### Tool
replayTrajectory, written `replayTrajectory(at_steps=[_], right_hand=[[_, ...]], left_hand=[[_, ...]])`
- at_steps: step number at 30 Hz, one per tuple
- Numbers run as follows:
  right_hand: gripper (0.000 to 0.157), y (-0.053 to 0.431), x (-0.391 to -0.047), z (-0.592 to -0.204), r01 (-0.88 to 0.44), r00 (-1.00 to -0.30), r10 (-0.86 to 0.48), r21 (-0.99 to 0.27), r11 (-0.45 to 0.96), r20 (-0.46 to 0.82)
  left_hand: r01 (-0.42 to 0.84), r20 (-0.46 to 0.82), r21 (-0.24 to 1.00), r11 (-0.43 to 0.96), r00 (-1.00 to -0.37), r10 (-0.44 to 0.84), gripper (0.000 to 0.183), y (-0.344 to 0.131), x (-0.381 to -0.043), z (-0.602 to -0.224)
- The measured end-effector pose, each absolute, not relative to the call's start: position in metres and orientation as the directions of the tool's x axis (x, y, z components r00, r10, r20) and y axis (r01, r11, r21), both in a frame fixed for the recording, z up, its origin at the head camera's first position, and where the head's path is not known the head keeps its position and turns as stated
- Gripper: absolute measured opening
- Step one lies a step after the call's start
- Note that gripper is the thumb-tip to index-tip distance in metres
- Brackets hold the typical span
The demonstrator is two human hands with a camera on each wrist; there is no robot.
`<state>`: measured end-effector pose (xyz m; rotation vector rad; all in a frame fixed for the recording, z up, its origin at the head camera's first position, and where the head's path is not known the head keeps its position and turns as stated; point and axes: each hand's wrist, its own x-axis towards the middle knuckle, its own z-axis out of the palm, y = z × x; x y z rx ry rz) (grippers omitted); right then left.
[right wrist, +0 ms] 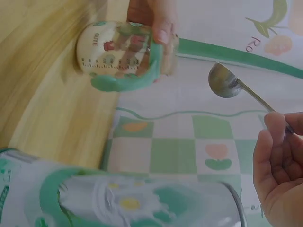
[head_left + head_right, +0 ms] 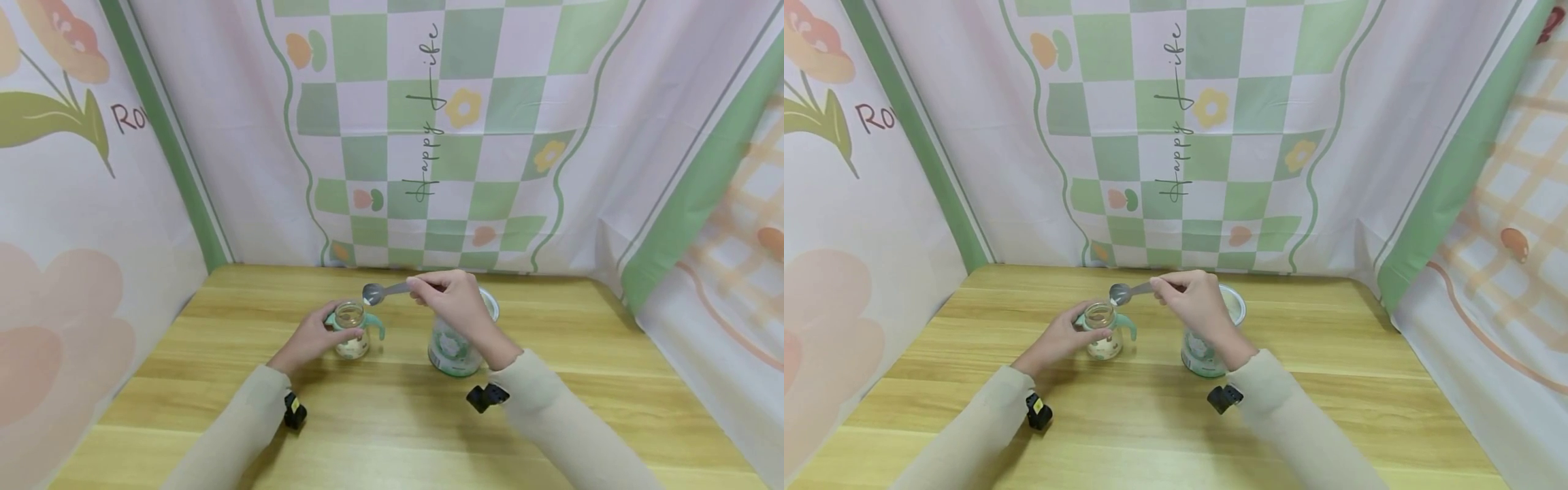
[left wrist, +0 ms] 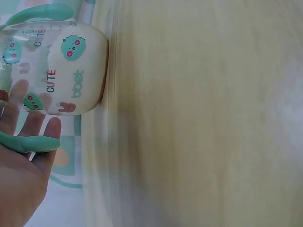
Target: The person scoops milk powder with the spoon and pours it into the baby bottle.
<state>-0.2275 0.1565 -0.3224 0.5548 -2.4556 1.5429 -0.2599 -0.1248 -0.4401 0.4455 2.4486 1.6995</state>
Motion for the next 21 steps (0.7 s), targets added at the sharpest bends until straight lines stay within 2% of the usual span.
replayTrajectory(at_steps=[4,10,21], right_hand=[[0.03,0.168,-0.227,-0.317,-0.381,-0.924,-0.19,-0.833,0.402,0.331],[0.032,0.188,-0.227,-0.311,-0.404,-0.914,-0.166,-0.812,0.421,0.369],[0.03,0.219,-0.225,-0.306,-0.424,-0.901,-0.126,-0.781,0.458,0.415]], left_hand=[[0.16,0.054,0.927,0.339,-0.951,0.303,0.074,-0.125,-0.261,-0.44],[0.176,0.058,0.901,0.396,-0.955,0.292,0.074,-0.126,-0.262,-0.439],[0.211,0.077,0.88,0.425,-0.947,0.311,0.078,-0.126,-0.261,-0.43]])
